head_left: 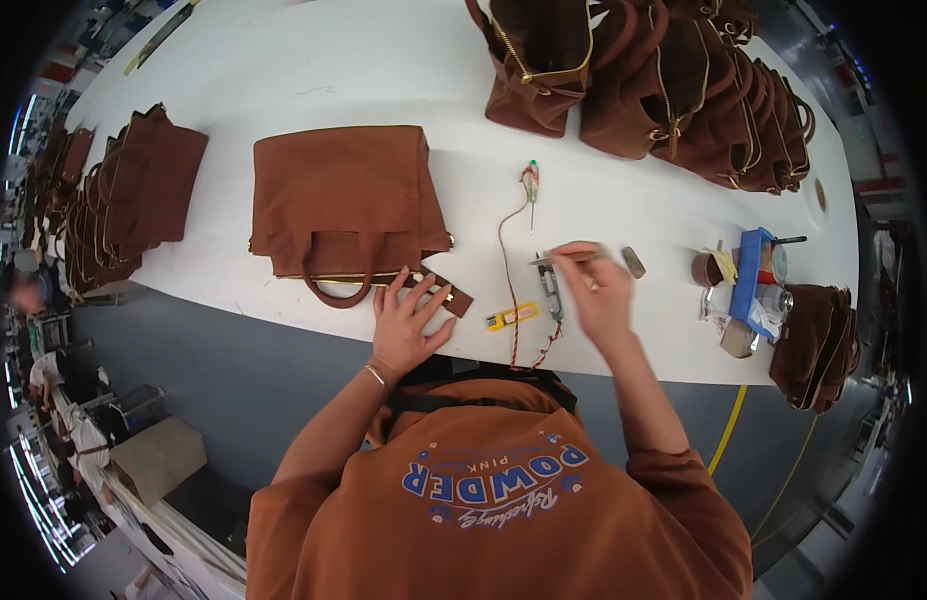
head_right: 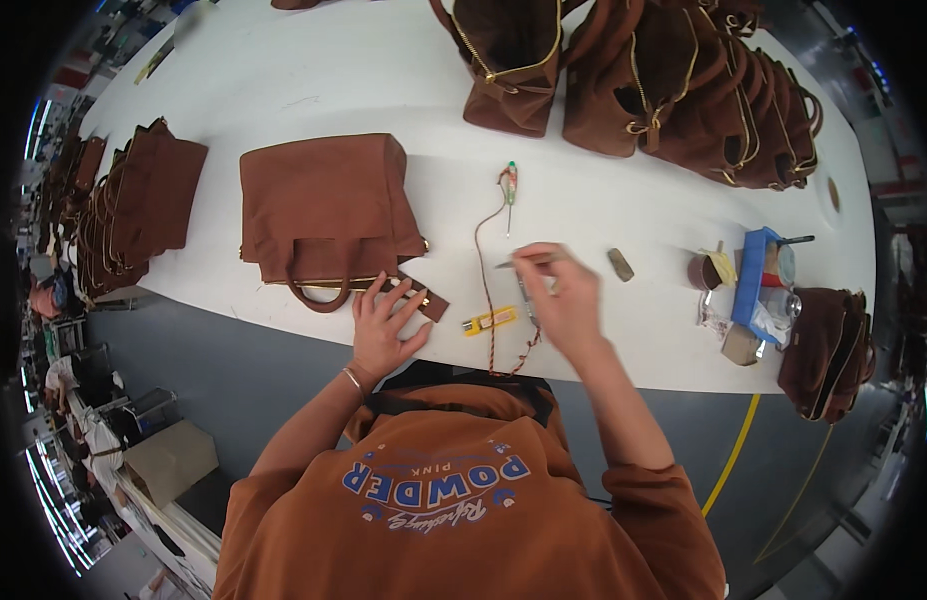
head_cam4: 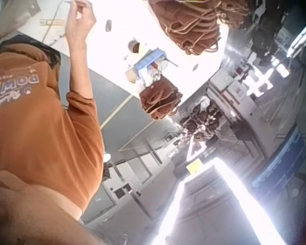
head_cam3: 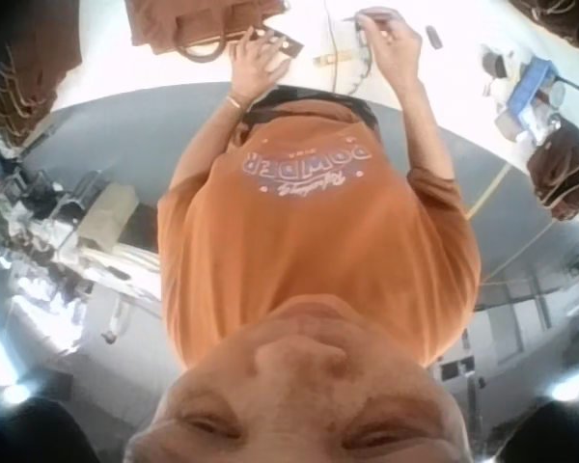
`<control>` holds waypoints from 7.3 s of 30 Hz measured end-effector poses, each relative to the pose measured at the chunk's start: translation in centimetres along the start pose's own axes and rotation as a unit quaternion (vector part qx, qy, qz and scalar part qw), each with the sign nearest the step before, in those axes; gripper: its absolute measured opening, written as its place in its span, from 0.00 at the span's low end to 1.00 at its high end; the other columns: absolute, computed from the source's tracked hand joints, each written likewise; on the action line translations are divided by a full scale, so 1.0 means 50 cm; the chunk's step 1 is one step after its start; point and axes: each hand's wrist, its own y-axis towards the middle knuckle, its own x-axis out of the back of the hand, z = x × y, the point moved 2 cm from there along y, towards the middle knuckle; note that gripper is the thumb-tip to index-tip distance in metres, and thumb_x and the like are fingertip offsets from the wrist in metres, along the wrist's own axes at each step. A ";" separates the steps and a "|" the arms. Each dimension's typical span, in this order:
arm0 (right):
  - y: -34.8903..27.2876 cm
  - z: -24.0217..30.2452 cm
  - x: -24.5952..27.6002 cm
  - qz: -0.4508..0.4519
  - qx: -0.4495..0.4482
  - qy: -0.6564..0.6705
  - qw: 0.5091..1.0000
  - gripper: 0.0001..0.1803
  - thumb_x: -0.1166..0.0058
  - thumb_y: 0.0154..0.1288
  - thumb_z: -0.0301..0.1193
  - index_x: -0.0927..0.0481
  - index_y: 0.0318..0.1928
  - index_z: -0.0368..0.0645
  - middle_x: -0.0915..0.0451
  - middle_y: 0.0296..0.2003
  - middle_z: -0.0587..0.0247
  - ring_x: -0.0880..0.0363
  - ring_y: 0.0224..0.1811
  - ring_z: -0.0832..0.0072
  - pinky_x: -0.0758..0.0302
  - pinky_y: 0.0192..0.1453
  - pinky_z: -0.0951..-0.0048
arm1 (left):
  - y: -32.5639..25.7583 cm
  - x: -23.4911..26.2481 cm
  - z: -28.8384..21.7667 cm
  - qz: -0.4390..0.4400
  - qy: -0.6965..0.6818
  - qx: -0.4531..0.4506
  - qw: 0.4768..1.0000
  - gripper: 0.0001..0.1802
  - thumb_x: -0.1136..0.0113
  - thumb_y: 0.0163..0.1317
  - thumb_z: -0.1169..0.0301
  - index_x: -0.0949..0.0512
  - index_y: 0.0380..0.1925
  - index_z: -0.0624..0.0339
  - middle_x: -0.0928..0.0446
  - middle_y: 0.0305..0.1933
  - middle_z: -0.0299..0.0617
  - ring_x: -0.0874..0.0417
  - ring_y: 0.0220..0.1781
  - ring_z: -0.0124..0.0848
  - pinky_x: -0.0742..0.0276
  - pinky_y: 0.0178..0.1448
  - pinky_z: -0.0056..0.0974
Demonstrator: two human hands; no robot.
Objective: The person attaches a metal zipper pull to a brown handbag using a small hammer and a punch tool. They then use a green-handled tool to adjust the zipper mechanism and secure the hardware on the bag's exterior.
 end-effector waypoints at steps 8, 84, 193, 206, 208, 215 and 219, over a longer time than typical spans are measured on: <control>0.010 -0.030 -0.252 0.135 0.093 0.020 0.986 0.06 0.46 0.66 0.26 0.24 0.41 0.37 0.18 0.36 0.53 0.18 0.35 0.57 0.22 0.38 0.64 | 0.004 0.006 -0.002 -0.017 -0.012 0.001 1.000 0.23 0.33 0.54 0.55 0.19 0.51 0.44 0.28 0.61 0.35 0.38 0.70 0.47 0.44 0.66 0.59; 0.072 -0.020 -0.323 0.293 0.211 -0.125 0.924 0.06 0.47 0.64 0.25 0.26 0.40 0.36 0.21 0.37 0.50 0.20 0.39 0.53 0.24 0.41 0.60 | -0.004 0.010 0.009 -0.010 -0.022 0.004 1.000 0.23 0.32 0.51 0.54 0.18 0.49 0.43 0.28 0.60 0.35 0.37 0.70 0.46 0.42 0.65 0.57; 0.074 -0.014 -0.320 0.265 0.117 -0.129 0.948 0.09 0.45 0.65 0.28 0.25 0.36 0.33 0.20 0.31 0.46 0.22 0.32 0.48 0.25 0.37 0.59 | -0.003 0.011 0.004 -0.018 -0.013 0.000 1.000 0.22 0.33 0.53 0.55 0.18 0.48 0.45 0.28 0.59 0.38 0.37 0.69 0.47 0.43 0.67 0.56; 0.036 -0.040 -0.296 0.075 -0.064 0.020 0.995 0.12 0.38 0.63 0.31 0.25 0.33 0.35 0.18 0.24 0.55 0.16 0.25 0.65 0.22 0.30 0.69 | -0.001 0.011 0.000 -0.028 -0.013 0.009 0.999 0.24 0.33 0.52 0.56 0.19 0.51 0.42 0.29 0.59 0.39 0.36 0.69 0.46 0.43 0.68 0.55; 0.027 -0.027 -0.311 0.060 -0.061 0.032 0.996 0.11 0.38 0.63 0.31 0.26 0.33 0.36 0.18 0.24 0.56 0.16 0.25 0.66 0.22 0.30 0.70 | -0.002 0.011 0.002 -0.026 -0.018 0.010 0.999 0.23 0.32 0.52 0.56 0.19 0.50 0.43 0.29 0.59 0.39 0.36 0.68 0.46 0.43 0.67 0.55; 0.015 -0.046 -0.335 0.093 0.113 -0.079 0.986 0.09 0.42 0.63 0.30 0.28 0.32 0.40 0.22 0.28 0.57 0.20 0.26 0.58 0.24 0.29 0.64 | -0.002 0.008 0.006 -0.024 -0.017 0.013 0.999 0.20 0.32 0.51 0.55 0.17 0.44 0.47 0.29 0.58 0.40 0.36 0.68 0.47 0.43 0.67 0.56; 0.036 -0.027 -0.327 0.139 0.137 -0.126 0.973 0.09 0.43 0.63 0.30 0.29 0.31 0.41 0.23 0.28 0.57 0.22 0.27 0.56 0.26 0.29 0.61 | -0.002 0.010 0.006 -0.019 -0.021 0.010 1.000 0.20 0.32 0.51 0.54 0.16 0.43 0.47 0.29 0.58 0.40 0.36 0.68 0.46 0.43 0.67 0.57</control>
